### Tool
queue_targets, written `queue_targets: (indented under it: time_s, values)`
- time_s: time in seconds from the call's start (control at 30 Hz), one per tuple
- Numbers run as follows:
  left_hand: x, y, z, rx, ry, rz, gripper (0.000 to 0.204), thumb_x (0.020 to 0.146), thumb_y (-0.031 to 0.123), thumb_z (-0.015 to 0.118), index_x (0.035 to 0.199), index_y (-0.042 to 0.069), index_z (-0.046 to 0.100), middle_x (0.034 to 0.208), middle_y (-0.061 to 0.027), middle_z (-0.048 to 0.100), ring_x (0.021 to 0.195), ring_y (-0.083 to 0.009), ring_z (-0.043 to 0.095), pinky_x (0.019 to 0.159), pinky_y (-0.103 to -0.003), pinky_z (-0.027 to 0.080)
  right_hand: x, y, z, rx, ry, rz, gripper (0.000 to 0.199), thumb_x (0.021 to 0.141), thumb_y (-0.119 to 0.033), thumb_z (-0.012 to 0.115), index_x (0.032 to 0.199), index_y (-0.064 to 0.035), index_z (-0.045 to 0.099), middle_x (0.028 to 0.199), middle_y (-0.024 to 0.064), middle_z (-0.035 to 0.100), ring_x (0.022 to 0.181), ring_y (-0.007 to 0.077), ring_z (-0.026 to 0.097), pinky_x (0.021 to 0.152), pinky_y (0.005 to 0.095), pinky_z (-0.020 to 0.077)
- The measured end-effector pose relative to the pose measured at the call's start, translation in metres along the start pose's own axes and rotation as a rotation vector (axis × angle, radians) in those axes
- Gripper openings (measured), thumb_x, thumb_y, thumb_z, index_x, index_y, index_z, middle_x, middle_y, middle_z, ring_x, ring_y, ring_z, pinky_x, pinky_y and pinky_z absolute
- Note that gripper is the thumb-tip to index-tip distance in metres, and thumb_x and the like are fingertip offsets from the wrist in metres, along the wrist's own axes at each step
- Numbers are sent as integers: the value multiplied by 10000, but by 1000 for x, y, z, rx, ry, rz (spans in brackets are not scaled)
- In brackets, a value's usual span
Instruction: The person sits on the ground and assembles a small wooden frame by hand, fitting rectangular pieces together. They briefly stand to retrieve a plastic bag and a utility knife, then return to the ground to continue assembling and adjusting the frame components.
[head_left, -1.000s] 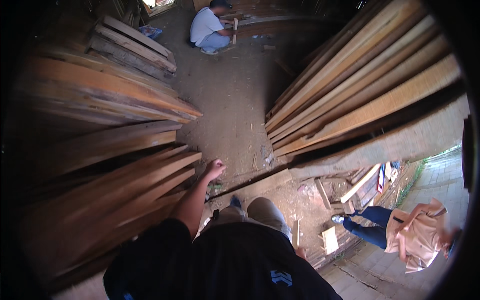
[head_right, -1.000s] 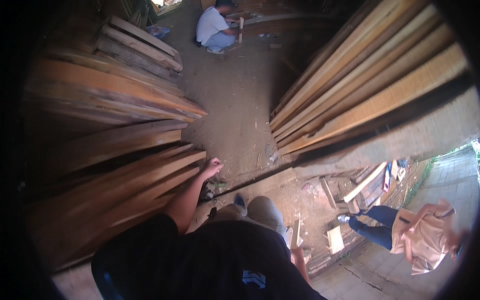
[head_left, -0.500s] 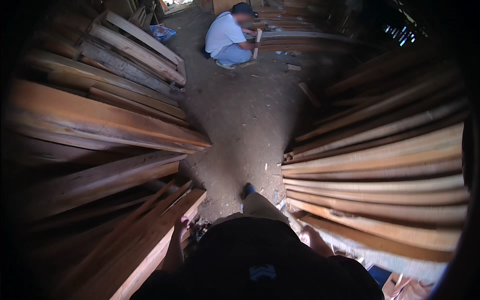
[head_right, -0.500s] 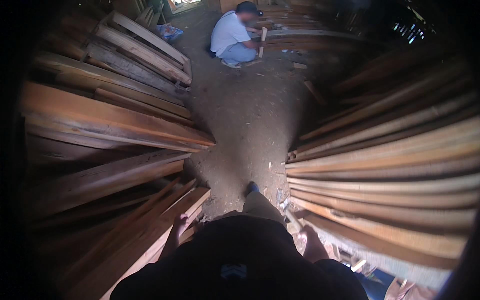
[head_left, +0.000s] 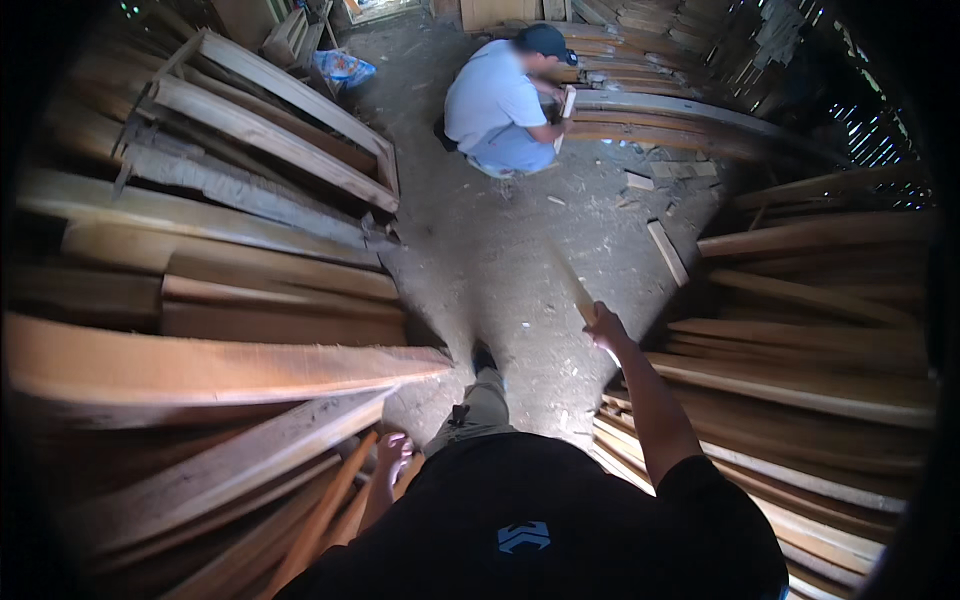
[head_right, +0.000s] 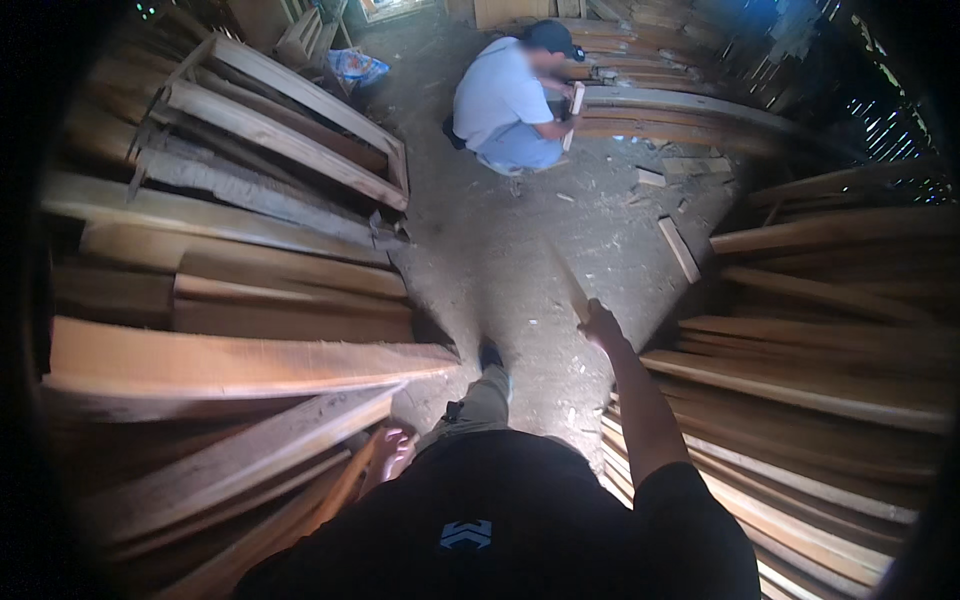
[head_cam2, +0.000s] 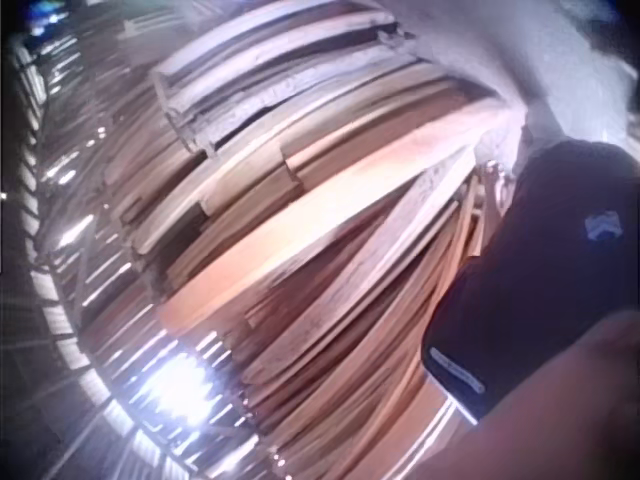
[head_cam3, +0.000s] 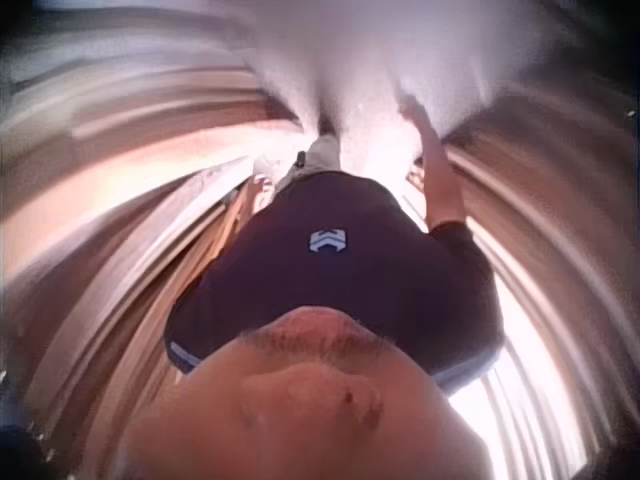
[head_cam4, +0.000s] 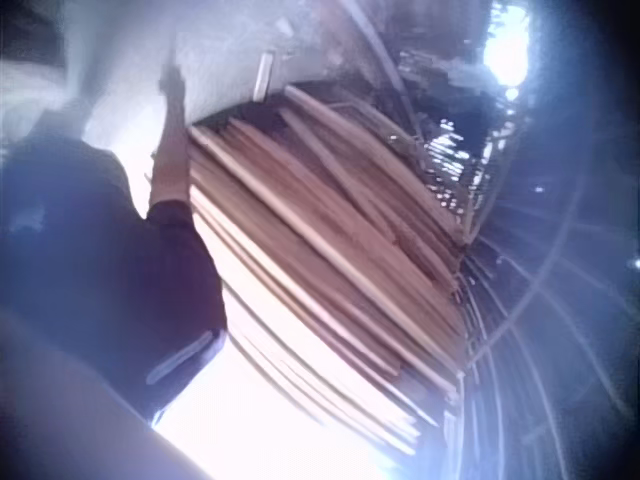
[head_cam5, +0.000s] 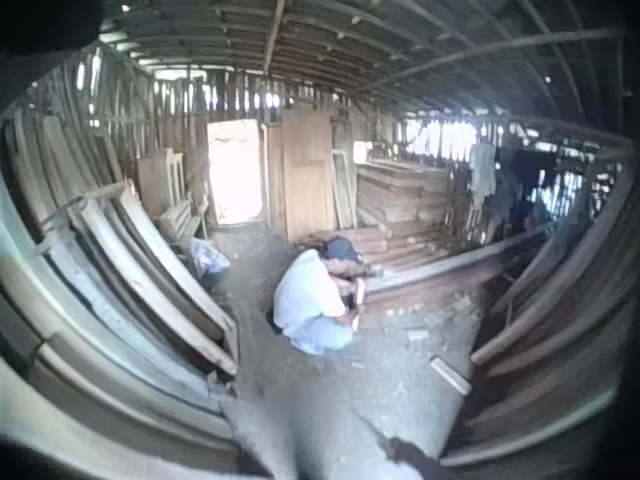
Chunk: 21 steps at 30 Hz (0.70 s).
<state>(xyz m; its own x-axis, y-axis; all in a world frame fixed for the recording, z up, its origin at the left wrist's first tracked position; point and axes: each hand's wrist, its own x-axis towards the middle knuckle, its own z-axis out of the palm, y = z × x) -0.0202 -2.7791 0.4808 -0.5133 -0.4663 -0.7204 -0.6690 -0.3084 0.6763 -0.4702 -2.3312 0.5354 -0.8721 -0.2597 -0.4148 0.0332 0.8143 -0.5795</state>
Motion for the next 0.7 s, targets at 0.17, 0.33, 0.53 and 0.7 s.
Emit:
queue_targets:
  time_s: [0.17,0.33,0.53,0.7]
  values:
    - [164,148,22,312,-50,267,261,931,160,647,1161,35,649,1049,-132,706,948,-228,675,863,-375,540,44,-73,10,-90,-146,30,598,762,-260,812,1259,-97,525,1093,202,691,1023,398,676,846,484,546]
    - [254,392,63,128,-142,252,285,945,147,632,1197,16,610,1009,-93,678,900,-194,671,737,-312,564,76,-104,-15,-230,-190,164,537,785,-237,800,1224,-115,515,1041,215,698,1002,423,672,826,486,543]
    - [398,547,60,40,-30,429,323,940,178,643,1203,-4,598,1047,-120,675,872,-201,682,729,-319,586,205,-109,-40,-172,-136,227,486,774,-148,806,1175,-72,542,1020,208,690,998,368,682,811,449,540]
    - [468,525,11,140,80,137,275,936,167,667,1170,34,610,1043,-102,683,866,-176,665,655,-332,577,400,-212,-69,56,-335,347,445,766,-23,737,1174,-86,571,828,111,658,602,220,656,524,390,537]
